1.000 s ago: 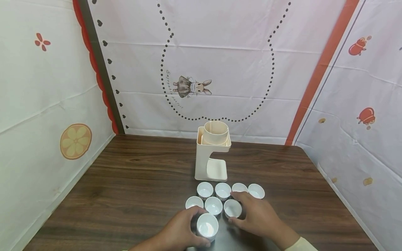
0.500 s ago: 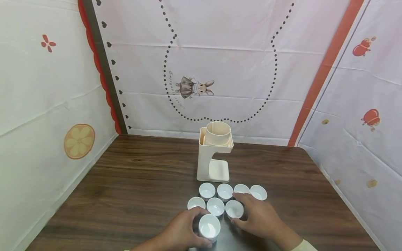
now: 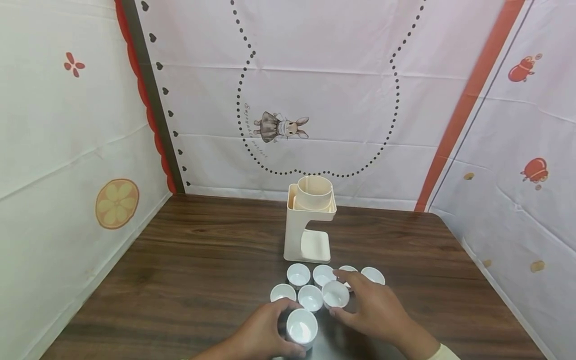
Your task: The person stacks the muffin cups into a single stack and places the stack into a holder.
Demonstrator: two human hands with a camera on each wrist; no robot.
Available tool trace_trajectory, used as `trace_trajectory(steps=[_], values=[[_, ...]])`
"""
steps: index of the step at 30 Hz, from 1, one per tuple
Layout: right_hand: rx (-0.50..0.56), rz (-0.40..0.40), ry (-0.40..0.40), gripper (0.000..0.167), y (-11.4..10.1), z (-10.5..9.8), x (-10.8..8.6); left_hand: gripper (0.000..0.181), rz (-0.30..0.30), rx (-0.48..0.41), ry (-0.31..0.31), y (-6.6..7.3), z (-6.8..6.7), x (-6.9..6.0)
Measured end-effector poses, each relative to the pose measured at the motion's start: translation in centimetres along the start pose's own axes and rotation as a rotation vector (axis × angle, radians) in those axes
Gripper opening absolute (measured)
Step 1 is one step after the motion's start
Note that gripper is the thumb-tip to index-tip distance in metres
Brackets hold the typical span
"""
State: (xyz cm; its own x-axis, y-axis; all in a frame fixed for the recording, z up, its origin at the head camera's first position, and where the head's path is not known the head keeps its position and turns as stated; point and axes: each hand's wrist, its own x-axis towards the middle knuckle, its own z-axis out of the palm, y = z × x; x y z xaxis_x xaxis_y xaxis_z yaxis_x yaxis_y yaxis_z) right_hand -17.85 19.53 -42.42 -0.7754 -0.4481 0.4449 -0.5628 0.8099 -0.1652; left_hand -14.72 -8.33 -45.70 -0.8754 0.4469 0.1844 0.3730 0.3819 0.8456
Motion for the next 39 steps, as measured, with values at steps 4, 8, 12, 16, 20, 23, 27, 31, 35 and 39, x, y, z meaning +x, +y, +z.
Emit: trace_trajectory(steps=[4,8,12,16,20,23,27,31,35,39], values=[[0.011,-0.007,0.015,0.073,-0.7,-0.6,0.2,0.063,0.005,-0.006,0.001,0.0,0.0,0.0],[0.033,-0.058,0.050,0.075,-1.5,-1.2,0.4,0.063,0.015,-0.005,0.001,0.0,0.0,0.0],[0.056,-0.114,0.068,0.074,-2.3,-1.6,0.7,0.063,0.024,0.007,0.002,-0.1,0.0,0.0],[0.067,-0.132,0.068,0.074,-3.1,-1.9,1.0,0.062,0.029,0.006,-0.001,-0.1,-0.1,-0.1],[0.064,-0.164,0.085,0.076,-3.7,-2.1,1.0,0.063,0.020,-0.010,-0.004,-0.2,-0.1,-0.1],[0.064,-0.183,0.086,0.075,-4.1,-2.1,0.9,0.063,0.013,-0.016,-0.007,-0.2,-0.1,-0.1],[0.083,-0.185,0.061,0.073,-4.5,-1.9,0.9,0.063,0.005,-0.011,-0.009,-0.2,0.0,-0.2],[0.109,-0.182,0.026,0.074,-4.9,-1.8,0.9,0.062,-0.001,-0.003,-0.010,-0.1,0.0,-0.1],[0.119,-0.165,-0.005,0.073,-5.3,-1.9,0.9,0.061,0.002,-0.010,-0.012,-0.1,0.0,0.0],[0.140,-0.162,-0.034,0.071,-5.6,-1.9,0.9,0.060,-0.001,-0.035,-0.019,0.0,0.0,0.0]])
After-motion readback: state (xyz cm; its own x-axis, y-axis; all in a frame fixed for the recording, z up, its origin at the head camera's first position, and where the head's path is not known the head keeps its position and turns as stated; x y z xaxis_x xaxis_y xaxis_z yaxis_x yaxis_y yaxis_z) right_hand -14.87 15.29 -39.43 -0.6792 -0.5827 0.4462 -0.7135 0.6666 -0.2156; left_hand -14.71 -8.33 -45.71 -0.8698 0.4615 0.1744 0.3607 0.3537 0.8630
